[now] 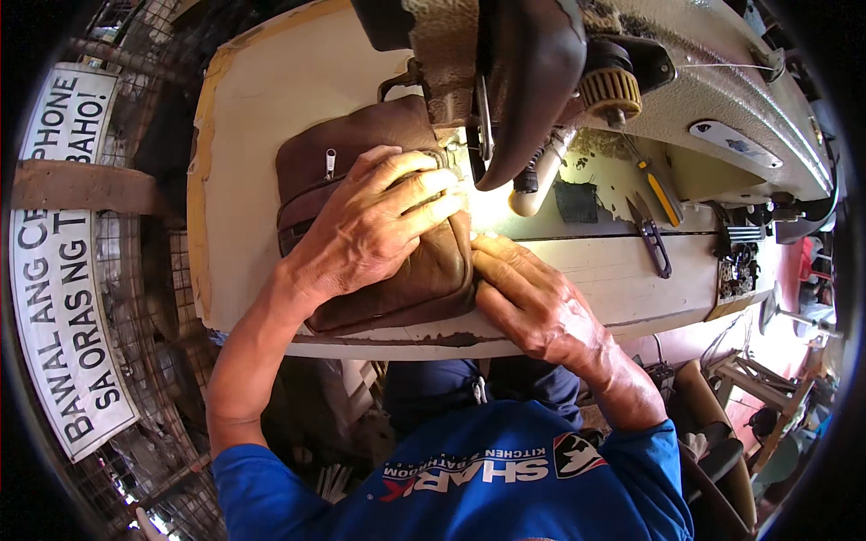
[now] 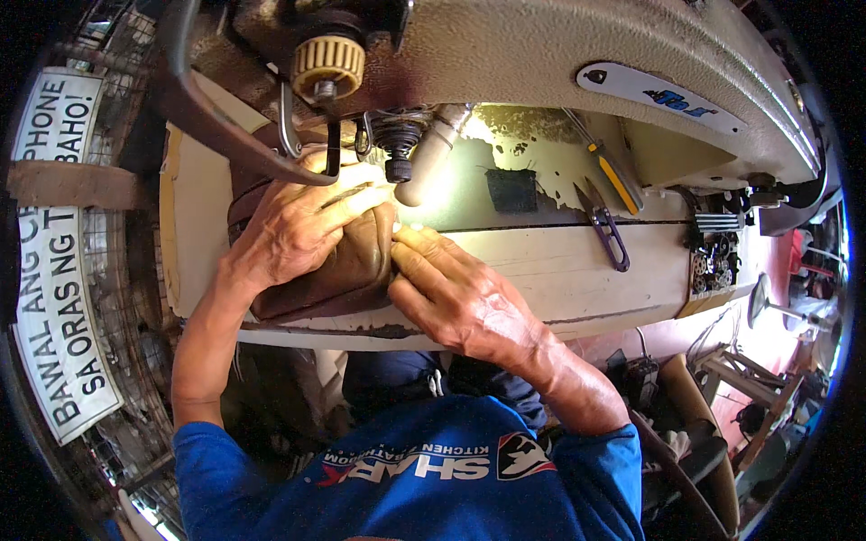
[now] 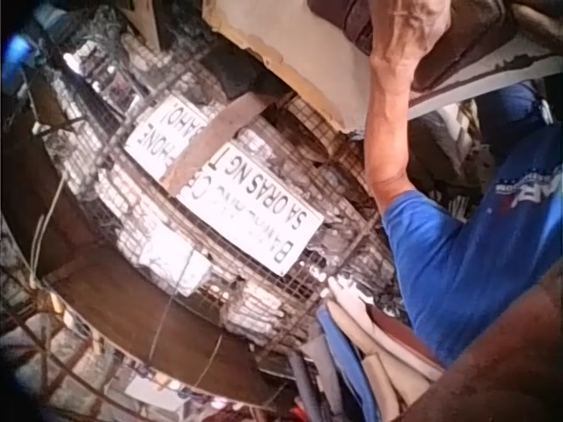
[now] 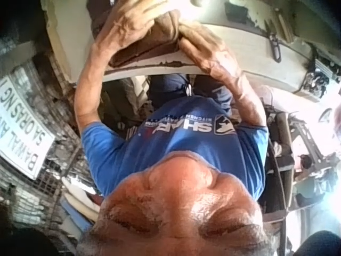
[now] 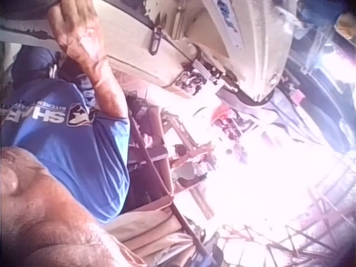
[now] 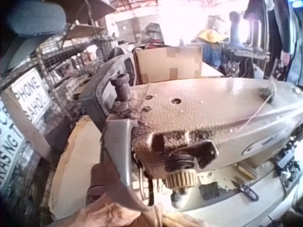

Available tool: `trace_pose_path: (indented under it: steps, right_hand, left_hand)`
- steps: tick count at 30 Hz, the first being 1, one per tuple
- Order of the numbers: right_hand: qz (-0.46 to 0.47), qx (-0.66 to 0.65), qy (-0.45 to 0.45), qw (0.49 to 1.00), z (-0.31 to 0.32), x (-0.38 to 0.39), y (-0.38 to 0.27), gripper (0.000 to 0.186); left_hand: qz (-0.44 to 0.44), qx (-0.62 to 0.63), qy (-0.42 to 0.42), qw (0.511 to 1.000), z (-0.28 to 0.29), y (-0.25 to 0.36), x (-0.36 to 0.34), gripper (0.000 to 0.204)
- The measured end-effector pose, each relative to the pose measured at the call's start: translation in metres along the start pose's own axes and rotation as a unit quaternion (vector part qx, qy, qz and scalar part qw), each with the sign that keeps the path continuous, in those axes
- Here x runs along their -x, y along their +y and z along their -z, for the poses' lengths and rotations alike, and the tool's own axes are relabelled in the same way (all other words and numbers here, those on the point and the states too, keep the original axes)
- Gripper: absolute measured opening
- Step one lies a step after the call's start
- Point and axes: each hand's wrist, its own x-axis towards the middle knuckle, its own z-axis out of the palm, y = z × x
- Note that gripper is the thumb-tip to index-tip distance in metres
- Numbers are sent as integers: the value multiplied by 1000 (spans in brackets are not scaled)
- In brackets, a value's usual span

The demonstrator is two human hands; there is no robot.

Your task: Sewing and assembling a brown leather bag using an industrial sewing machine.

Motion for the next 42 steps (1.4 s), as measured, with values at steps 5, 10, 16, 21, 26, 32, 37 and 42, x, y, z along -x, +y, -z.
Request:
trace_pose_path:
  steps: [5,10,16,21,26,32,37,42]
  right_hand:
    - [-4,-22,5,1000,2,-3,-1,23]
    - [0,-34,19,999,1,-1,1,23]
    - [5,-55,1,998,2,2,3,28]
    - [-2,-46,18,999,1,1,2,27]
    - [-4,-41,30,999,0,0,-1,26]
    - [-33,-84,81,993,-2,13,7,26]
    - [-48,-81,53,994,2,9,5,24]
    - [-52,-83,54,994,0,8,5,24]
  left_hand:
    - [-14,14,37,999,-5,-13,7,38]
    - [-20,-12,39,999,-8,-10,-2,34]
    - [-22,-38,20,999,-10,-17,3,23]
    - [10,-19,-16,1000,-10,-18,19,31]
    - [19,1,4,1000,-6,-11,14,34]
    - [20,10,103,994,-17,9,-10,31]
    - [21,17,98,995,-16,3,-8,32]
    - [20,26,101,994,-16,-3,-6,34]
